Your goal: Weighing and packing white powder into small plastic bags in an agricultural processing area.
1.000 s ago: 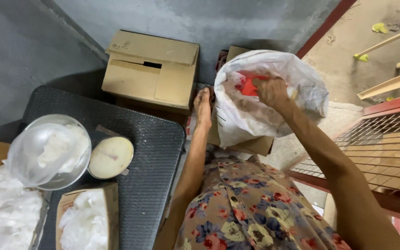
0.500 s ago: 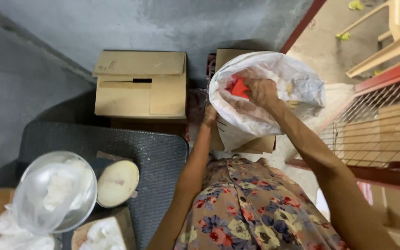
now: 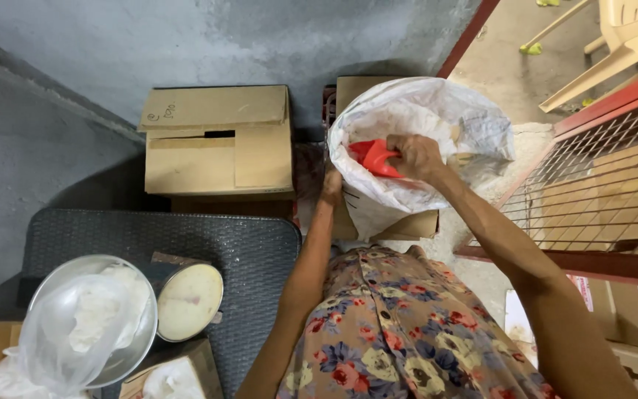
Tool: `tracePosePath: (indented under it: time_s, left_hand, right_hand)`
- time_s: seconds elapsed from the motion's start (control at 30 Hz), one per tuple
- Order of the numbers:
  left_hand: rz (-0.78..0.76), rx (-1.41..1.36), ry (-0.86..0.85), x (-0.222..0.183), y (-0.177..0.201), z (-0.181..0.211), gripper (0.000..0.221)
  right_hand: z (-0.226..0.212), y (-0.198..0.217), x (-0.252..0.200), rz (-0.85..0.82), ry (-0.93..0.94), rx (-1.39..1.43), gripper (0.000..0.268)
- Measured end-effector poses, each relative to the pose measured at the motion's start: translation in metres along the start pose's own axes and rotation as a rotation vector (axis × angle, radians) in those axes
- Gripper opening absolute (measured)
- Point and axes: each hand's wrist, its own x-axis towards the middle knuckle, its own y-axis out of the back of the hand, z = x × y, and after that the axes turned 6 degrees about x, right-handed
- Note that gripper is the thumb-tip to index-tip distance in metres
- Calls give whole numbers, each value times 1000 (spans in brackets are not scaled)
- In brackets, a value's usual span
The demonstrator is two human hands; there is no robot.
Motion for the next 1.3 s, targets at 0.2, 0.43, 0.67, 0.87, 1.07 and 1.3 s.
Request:
tracePosePath:
  time_s: [0.2,0.43,0.67,0.87,1.07,1.3]
  left_hand:
    - [75,-20,122,-15,2,39,64]
    - [51,-241,235,4,4,57,65]
    - [92,22,246,30,5,17,55]
    - [57,-28,156,23,3,32,57]
    - [98,-95,211,7,14,52,67]
    - [269,-205,207,-49,-9,147,68]
  right_hand:
    - [11,25,-9,-14,-138,168,30]
    - [26,9,18,-12,-156,-185,30]
    - [10,-26,39,48,-37,-157,24]
    - [-1,-10,14,103,-72,64,29]
    - [12,19,-21,173,-57,257,25]
    - [-10,51,-60,228,-189,327,23]
